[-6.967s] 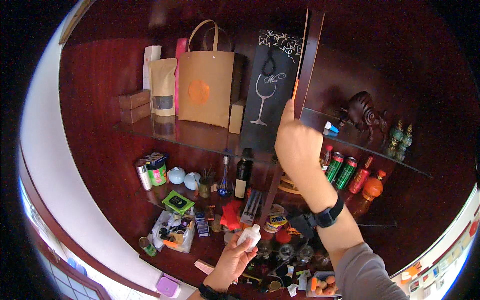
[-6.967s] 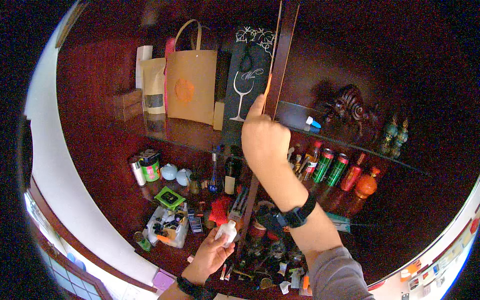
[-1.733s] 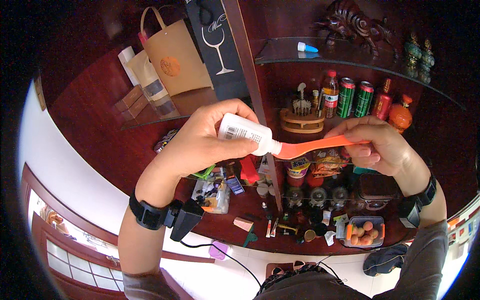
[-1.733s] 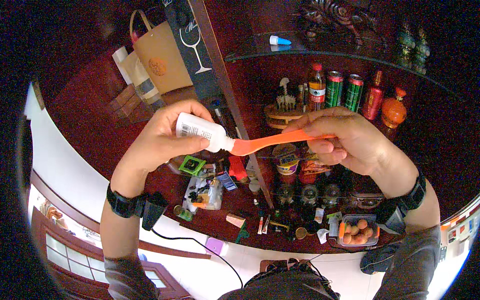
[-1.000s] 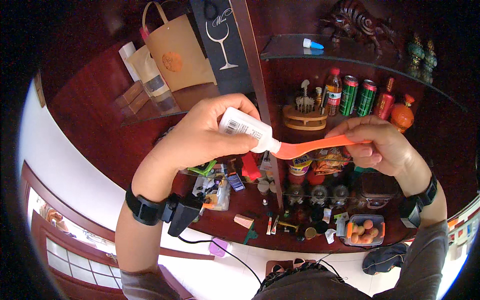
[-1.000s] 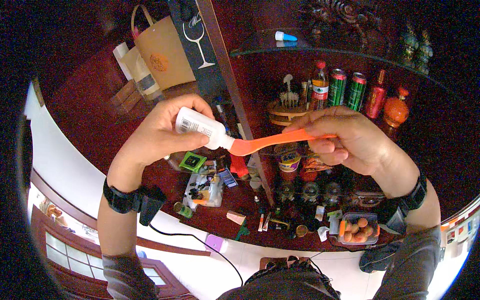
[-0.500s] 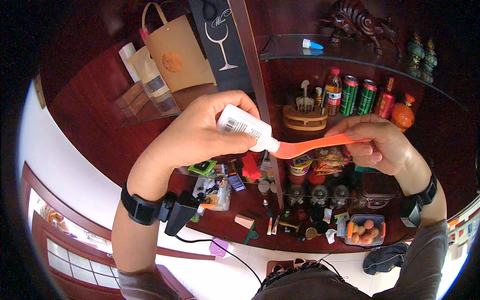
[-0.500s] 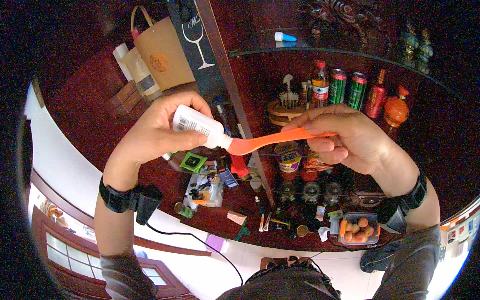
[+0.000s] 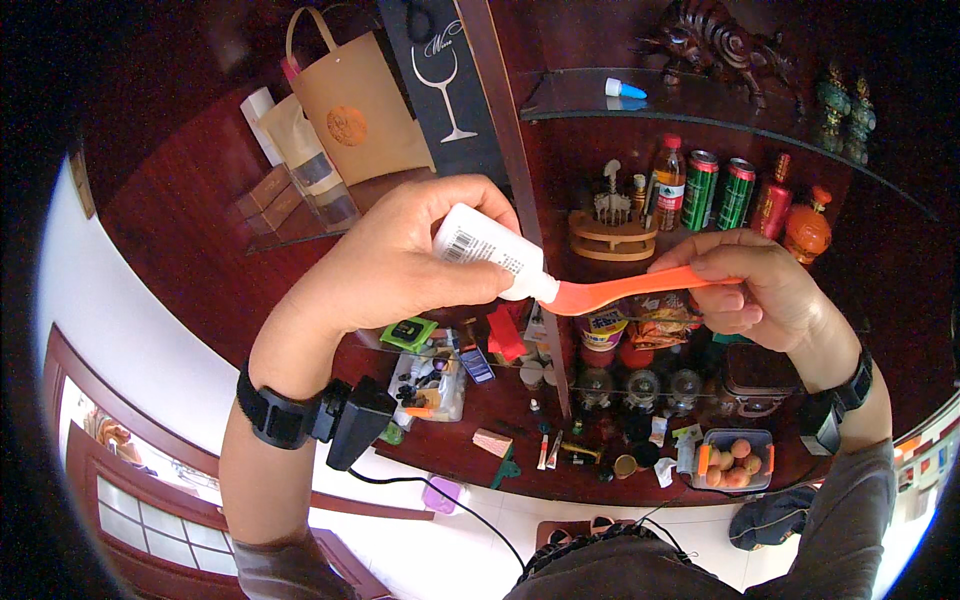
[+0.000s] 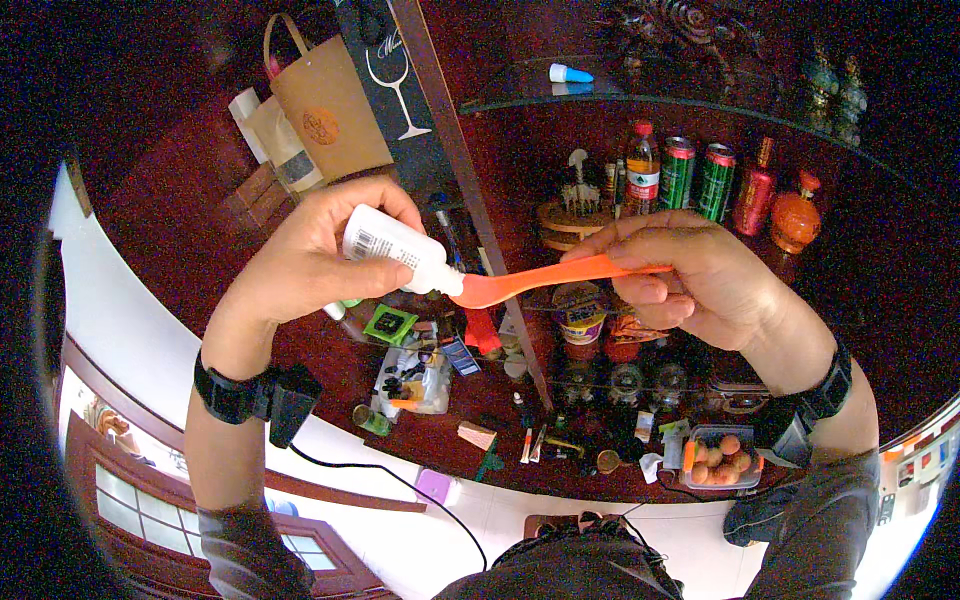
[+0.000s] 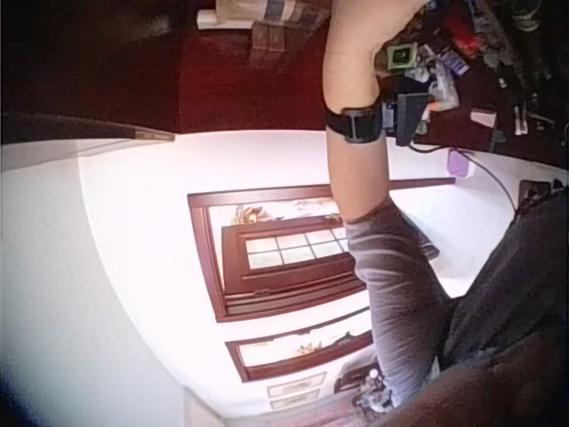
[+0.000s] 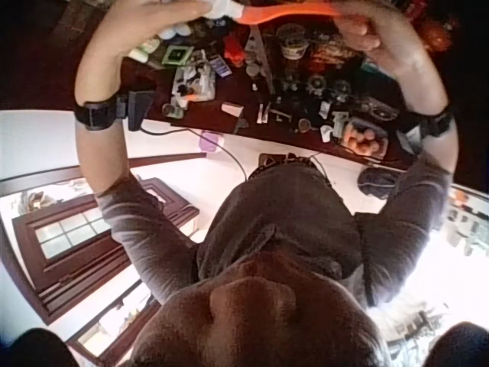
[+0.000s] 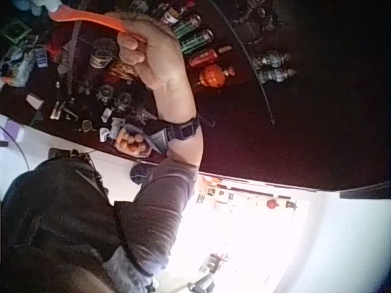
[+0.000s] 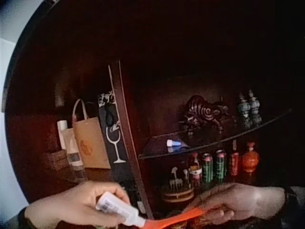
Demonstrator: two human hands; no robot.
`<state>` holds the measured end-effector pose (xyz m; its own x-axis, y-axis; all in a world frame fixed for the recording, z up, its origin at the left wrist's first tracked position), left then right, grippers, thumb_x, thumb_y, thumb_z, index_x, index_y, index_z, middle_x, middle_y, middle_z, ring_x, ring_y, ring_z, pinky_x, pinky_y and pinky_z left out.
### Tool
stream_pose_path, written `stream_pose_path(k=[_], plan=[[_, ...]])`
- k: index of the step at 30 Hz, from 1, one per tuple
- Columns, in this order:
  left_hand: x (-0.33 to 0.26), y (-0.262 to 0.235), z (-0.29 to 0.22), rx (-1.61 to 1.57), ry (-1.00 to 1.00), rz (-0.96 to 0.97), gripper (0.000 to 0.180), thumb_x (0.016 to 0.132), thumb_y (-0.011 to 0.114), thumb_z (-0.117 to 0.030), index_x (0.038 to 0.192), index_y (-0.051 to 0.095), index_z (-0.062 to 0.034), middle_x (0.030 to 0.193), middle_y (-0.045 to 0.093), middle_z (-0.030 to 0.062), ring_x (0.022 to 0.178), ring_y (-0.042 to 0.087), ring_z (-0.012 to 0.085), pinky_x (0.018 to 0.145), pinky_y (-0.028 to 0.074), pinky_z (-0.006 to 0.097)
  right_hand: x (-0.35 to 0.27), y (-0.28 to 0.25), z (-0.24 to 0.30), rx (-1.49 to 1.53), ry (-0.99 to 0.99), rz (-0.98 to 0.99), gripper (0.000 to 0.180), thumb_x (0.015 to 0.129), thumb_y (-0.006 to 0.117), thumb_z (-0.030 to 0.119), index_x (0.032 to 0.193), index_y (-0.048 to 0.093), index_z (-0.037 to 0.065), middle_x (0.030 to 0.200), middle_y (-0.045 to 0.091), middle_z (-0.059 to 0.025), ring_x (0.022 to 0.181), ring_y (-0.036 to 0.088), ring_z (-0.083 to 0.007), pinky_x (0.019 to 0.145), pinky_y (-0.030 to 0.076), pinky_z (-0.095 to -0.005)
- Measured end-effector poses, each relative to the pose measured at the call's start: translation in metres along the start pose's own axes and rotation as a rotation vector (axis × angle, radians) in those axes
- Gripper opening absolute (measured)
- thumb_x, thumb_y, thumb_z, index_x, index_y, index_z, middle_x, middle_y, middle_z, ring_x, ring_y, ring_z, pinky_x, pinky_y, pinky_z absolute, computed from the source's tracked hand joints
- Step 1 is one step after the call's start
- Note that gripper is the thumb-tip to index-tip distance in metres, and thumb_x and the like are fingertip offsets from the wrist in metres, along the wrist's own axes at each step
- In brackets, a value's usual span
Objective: The person applies glue to a small orange plastic piece and attaches it to the edge of a wooden shelf. They then use a green clamp to secure the piece in place. Finally, they wipe the shelf edge with a white tissue.
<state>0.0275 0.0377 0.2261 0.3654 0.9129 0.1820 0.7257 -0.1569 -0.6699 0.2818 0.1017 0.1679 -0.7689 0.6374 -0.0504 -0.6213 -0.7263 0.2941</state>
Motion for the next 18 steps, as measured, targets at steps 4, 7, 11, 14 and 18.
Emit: stream_pose_path(k=[4, 7, 11, 14, 18], plan=[[-0.002, -0.001, 0.004, -0.015, 0.006, -0.031, 0.024, 0.071, 0.068, -0.008, 0.091, 0.054, -0.0048, 0.08, 0.058, -0.001, 0.072, 0.054, 0.0054, 0.063, 0.044, 0.02, 0.0, 0.0, 0.001, 0.016, -0.001, 0.034, 0.028, 0.086, 0.04, 0.007, 0.106, 0.054, -0.007, 0.051, 0.035, 0.0038, 0.038, 0.026, -0.0039, 0.036, 0.02, -0.0194], [-0.003, -0.001, 0.011, -0.093, -0.015, -0.052, 0.025, 0.072, 0.068, -0.008, 0.091, 0.054, -0.0053, 0.081, 0.058, -0.0012, 0.073, 0.054, 0.0054, 0.064, 0.044, 0.02, 0.001, 0.001, 0.001, 0.036, -0.005, 0.014, 0.029, 0.086, 0.04, 0.008, 0.107, 0.054, -0.006, 0.051, 0.035, 0.0038, 0.038, 0.027, -0.0037, 0.036, 0.02, -0.0192], [-0.011, 0.0, 0.018, -0.232, -0.081, -0.116, 0.027, 0.072, 0.068, -0.006, 0.094, 0.053, -0.0061, 0.085, 0.058, -0.0016, 0.076, 0.054, 0.0056, 0.066, 0.045, 0.02, 0.0, 0.001, 0.0, 0.06, -0.017, 0.027, 0.029, 0.085, 0.04, 0.007, 0.108, 0.052, -0.006, 0.052, 0.035, 0.0039, 0.039, 0.026, -0.0037, 0.036, 0.021, -0.0186], [-0.014, 0.005, 0.032, -0.354, -0.044, -0.171, 0.029, 0.072, 0.068, -0.005, 0.097, 0.052, -0.0064, 0.088, 0.057, -0.0016, 0.078, 0.054, 0.0058, 0.068, 0.045, 0.02, 0.0, 0.002, 0.0, 0.092, -0.034, -0.008, 0.031, 0.085, 0.04, 0.007, 0.111, 0.05, -0.007, 0.052, 0.034, 0.0039, 0.039, 0.026, -0.004, 0.036, 0.021, -0.0179], [-0.018, 0.015, 0.048, -0.45, -0.014, -0.226, 0.031, 0.072, 0.068, -0.004, 0.097, 0.05, -0.0058, 0.09, 0.056, 0.0005, 0.082, 0.055, 0.008, 0.071, 0.046, 0.022, 0.003, 0.004, -0.002, 0.152, -0.041, -0.031, 0.031, 0.085, 0.04, 0.007, 0.111, 0.049, -0.007, 0.052, 0.034, 0.0037, 0.039, 0.026, -0.0042, 0.036, 0.022, -0.0175]])
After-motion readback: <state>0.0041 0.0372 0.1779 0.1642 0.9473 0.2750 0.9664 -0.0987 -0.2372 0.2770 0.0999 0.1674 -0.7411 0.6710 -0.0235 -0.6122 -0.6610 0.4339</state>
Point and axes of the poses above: each hand's wrist, its own x-axis towards the middle knuckle, its own y-axis out of the palm, z = x × y, the point moved 2 cm from there along x, towards the middle knuckle
